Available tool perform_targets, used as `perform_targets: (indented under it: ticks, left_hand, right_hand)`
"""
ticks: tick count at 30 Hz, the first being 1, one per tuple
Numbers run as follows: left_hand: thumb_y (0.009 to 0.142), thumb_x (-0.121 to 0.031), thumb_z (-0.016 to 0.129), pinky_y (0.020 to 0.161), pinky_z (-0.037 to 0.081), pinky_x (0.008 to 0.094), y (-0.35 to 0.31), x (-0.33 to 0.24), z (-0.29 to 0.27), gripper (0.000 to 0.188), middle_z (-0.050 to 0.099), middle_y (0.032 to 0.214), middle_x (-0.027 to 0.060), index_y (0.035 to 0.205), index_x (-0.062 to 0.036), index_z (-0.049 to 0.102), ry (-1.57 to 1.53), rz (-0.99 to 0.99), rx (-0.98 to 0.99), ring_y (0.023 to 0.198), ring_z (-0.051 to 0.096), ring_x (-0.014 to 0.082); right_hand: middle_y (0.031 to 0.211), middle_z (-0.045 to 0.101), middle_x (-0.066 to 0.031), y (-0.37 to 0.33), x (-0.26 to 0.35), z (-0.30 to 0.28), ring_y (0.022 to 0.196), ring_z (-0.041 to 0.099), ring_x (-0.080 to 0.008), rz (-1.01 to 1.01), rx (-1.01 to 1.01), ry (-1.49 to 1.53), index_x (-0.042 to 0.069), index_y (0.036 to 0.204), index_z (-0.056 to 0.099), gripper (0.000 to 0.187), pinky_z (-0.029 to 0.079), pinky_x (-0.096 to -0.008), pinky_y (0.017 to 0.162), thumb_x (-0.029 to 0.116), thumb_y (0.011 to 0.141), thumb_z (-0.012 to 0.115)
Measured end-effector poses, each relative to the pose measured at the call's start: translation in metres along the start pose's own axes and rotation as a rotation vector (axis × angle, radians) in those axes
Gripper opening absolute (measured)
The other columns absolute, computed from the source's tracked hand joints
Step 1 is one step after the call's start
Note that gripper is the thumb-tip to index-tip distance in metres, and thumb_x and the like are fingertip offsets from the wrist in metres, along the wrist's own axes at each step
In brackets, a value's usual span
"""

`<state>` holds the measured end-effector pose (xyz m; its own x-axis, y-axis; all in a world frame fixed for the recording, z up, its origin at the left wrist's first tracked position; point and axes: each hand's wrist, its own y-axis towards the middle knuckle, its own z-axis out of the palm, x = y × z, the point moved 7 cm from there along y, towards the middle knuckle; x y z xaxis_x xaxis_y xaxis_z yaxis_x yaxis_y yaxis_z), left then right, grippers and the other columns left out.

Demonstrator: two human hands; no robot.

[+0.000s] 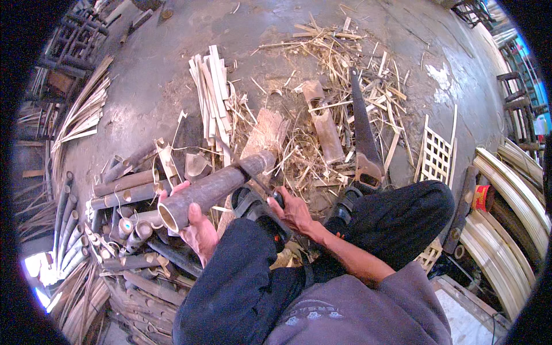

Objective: The person sits on the floor and works with bamboo pieces, using a saw and a mallet to cut and shape them. They handle multiple bamboo segments, aligning and striking them to form lattice-like structures.

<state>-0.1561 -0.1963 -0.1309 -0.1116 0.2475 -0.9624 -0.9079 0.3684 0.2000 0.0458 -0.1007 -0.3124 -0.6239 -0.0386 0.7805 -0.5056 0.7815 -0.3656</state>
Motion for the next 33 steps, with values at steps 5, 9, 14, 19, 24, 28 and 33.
perform_targets:
  ticks: [5, 9, 14, 19, 24, 28, 33]
  left_hand:
    - [0.063, -0.034, 0.085, 0.098, 0.041, 0.0487, 0.006, 0.022, -0.009, 0.09, 0.053, 0.119, 0.0182, 0.133, -0.0094, 0.034, -0.12, 0.022, 0.218, 0.115, 0.049, 0.0316]
    - [0.061, -0.032, 0.086, 0.098, 0.042, 0.0504, -0.002, 0.014, -0.02, 0.089, 0.05, 0.123, 0.0214, 0.131, -0.0103, 0.035, -0.084, -0.011, 0.302, 0.117, 0.048, 0.0337]
    - [0.058, -0.03, 0.086, 0.099, 0.041, 0.046, 0.003, 0.012, -0.023, 0.085, 0.049, 0.119, 0.0158, 0.126, -0.0084, 0.04, -0.041, -0.017, 0.291, 0.114, 0.049, 0.03]
    - [0.055, -0.03, 0.087, 0.1, 0.04, 0.0439, 0.0, 0.014, -0.02, 0.092, 0.047, 0.116, 0.0105, 0.13, -0.0079, 0.039, -0.021, -0.081, 0.216, 0.112, 0.048, 0.0245]
    - [0.077, -0.016, 0.076, 0.103, 0.038, 0.0485, -0.002, 0.023, -0.038, 0.081, 0.045, 0.133, 0.0128, 0.142, -0.0097, 0.028, -0.162, -0.253, -0.144, 0.122, 0.046, 0.0291]
    - [0.075, -0.015, 0.076, 0.104, 0.036, 0.0475, 0.008, 0.018, -0.035, 0.077, 0.052, 0.126, 0.0152, 0.138, -0.0069, 0.032, 0.014, -0.067, 0.001, 0.12, 0.047, 0.0288]
    - [0.064, -0.027, 0.082, 0.102, 0.037, 0.0455, 0.012, 0.019, -0.017, 0.083, 0.052, 0.122, 0.0177, 0.13, -0.0052, 0.037, -0.012, -0.056, 0.222, 0.116, 0.049, 0.0284]
  right_hand:
    - [0.074, 0.063, -0.0256, 0.032, -0.064, -0.016, 0.074, 0.062, -0.0454, 0.077, -0.159, -0.023, 0.002, 0.109, 0.051, 0.049, 0.047, -0.0498, 0.066, 0.049, 0.093, 0.047]
    - [0.074, 0.063, -0.0251, 0.004, -0.005, -0.004, 0.073, 0.063, -0.0442, -0.061, 0.021, -0.056, 0.003, 0.109, 0.052, 0.05, 0.049, -0.0497, 0.067, 0.05, 0.092, 0.048]
    - [0.073, 0.062, -0.0244, 0.013, 0.002, -0.023, 0.071, 0.062, -0.044, -0.006, -0.01, -0.008, 0.004, 0.104, 0.054, 0.048, 0.049, -0.0485, 0.066, 0.05, 0.092, 0.048]
    - [0.082, 0.064, -0.0261, 0.032, -0.065, -0.025, 0.081, 0.062, -0.0449, 0.181, -0.093, -0.052, 0.007, 0.106, 0.051, 0.053, 0.048, -0.0534, 0.072, 0.057, 0.091, 0.043]
    - [0.076, 0.062, -0.0259, 0.013, 0.005, -0.024, 0.073, 0.061, -0.045, 0.009, -0.053, -0.041, 0.006, 0.105, 0.053, 0.048, 0.048, -0.0504, 0.066, 0.051, 0.092, 0.046]
    - [0.073, 0.062, -0.0249, -0.001, 0.037, -0.007, 0.071, 0.062, -0.0442, -0.194, 0.059, -0.07, 0.006, 0.107, 0.052, 0.049, 0.047, -0.0499, 0.063, 0.052, 0.092, 0.046]
    - [0.075, 0.063, -0.025, 0.037, -0.033, -0.014, 0.074, 0.063, -0.0432, 0.083, -0.093, -0.038, 0.003, 0.111, 0.052, 0.054, 0.048, -0.048, 0.067, 0.053, 0.093, 0.045]
